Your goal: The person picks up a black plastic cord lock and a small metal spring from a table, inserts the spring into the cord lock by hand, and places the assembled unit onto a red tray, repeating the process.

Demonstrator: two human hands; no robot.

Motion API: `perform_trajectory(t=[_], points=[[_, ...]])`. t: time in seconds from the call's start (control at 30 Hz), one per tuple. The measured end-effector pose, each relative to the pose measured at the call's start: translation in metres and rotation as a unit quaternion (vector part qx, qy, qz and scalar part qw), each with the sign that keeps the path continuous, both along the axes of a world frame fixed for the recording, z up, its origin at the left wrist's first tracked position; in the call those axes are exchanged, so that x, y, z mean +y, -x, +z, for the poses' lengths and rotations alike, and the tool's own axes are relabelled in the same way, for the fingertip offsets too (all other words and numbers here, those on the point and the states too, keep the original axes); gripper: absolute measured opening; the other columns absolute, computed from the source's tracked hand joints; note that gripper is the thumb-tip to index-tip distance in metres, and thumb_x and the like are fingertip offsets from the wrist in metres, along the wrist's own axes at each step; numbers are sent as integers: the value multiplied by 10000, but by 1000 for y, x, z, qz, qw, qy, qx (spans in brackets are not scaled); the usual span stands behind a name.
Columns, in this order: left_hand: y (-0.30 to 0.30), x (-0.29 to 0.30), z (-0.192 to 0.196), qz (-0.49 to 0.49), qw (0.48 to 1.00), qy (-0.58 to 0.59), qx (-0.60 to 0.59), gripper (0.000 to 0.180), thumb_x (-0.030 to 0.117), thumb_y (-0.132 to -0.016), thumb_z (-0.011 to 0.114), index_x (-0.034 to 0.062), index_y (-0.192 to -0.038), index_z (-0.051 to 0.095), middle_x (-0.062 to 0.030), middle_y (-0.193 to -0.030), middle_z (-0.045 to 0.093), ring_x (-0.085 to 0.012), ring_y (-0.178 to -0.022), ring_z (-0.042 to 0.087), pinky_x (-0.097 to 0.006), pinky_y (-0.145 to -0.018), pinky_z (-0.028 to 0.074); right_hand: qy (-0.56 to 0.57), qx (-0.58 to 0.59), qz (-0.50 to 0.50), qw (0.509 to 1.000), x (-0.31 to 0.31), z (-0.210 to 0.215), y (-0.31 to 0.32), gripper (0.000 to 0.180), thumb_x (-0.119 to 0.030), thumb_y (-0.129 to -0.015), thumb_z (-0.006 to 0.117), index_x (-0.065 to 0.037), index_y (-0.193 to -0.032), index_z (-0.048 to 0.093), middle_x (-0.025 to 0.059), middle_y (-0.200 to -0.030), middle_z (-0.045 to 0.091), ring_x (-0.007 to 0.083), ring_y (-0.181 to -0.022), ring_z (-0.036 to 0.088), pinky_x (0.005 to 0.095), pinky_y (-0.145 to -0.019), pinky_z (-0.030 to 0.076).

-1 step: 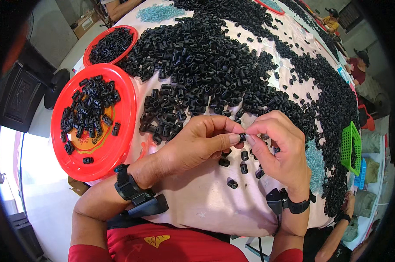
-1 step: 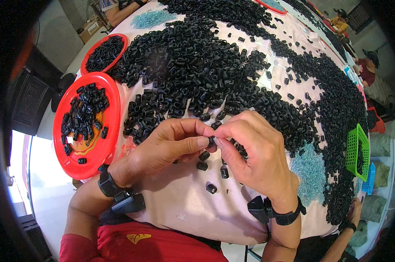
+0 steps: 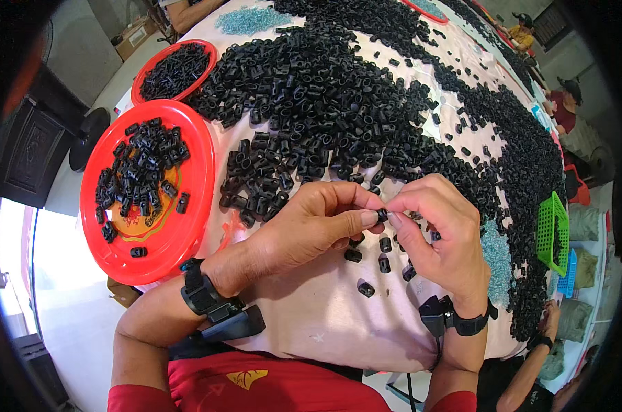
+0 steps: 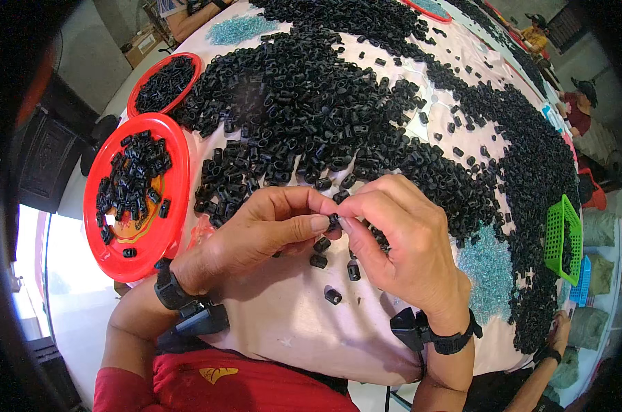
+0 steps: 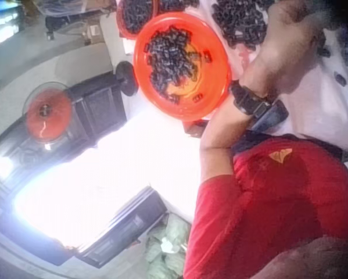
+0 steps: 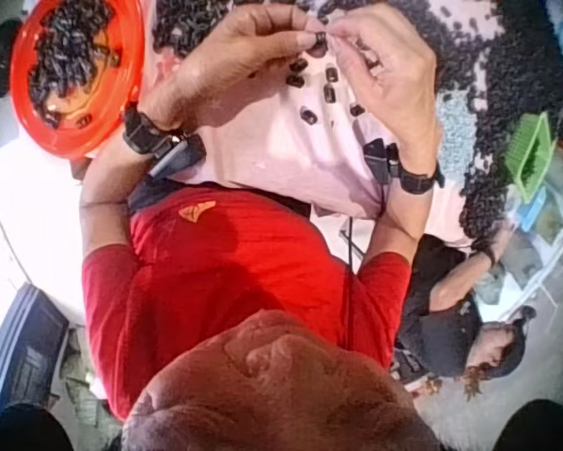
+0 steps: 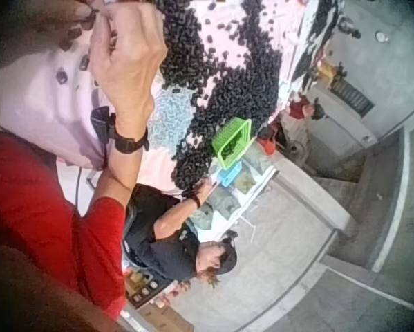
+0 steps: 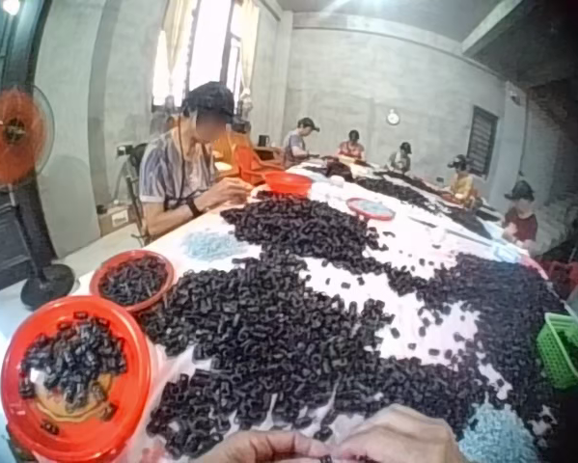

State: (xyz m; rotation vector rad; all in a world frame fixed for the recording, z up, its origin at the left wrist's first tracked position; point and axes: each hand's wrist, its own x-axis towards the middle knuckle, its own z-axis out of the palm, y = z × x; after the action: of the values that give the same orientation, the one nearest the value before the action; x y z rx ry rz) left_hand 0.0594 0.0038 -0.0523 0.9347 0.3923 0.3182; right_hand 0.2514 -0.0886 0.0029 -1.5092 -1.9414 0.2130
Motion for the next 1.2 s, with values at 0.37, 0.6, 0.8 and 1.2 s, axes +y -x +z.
perform_trajectory(t=[0.37, 0.6, 0.8, 1.2], points=[[-1, 5, -3, 0, 1000, -19, 4, 222, 161, -1038, 642, 40, -1222, 670, 33, -968, 670, -15, -744, 503, -182, -654, 415, 9, 24, 16, 1000, 4, -2, -4, 164, 52, -808, 729, -9, -960, 719, 134, -874, 678, 300, -768, 661, 368, -691, 539], [2, 10, -3, -5, 988, 146, -51, 308, 178, -1045, 636, 29, -1315, 635, -17, -1085, 707, -40, -876, 586, -184, -732, 480, 90, -29, -72, 993, 0, -9, -19, 90, -37, -842, 731, -38, -932, 729, 119, -849, 679, 312, -798, 679, 396, -702, 542], [-1, 12, -13, 8, 998, 46, -39, 309, 188, -1050, 628, 25, -1313, 634, -14, -1076, 709, -27, -855, 573, -167, -713, 461, 158, -142, -63, 975, 2, -20, -22, 115, -112, -830, 755, -65, -934, 741, 123, -843, 665, 341, -807, 678, 434, -701, 540], [-3, 6, -9, 26, 999, -41, 6, 215, 206, -1040, 643, 49, -1180, 686, 32, -985, 685, -20, -803, 545, -196, -705, 460, 37, 140, -62, 988, 8, -22, 3, 57, -33, -896, 760, -25, -930, 716, 45, -809, 656, 95, -636, 576, 238, -532, 425]])
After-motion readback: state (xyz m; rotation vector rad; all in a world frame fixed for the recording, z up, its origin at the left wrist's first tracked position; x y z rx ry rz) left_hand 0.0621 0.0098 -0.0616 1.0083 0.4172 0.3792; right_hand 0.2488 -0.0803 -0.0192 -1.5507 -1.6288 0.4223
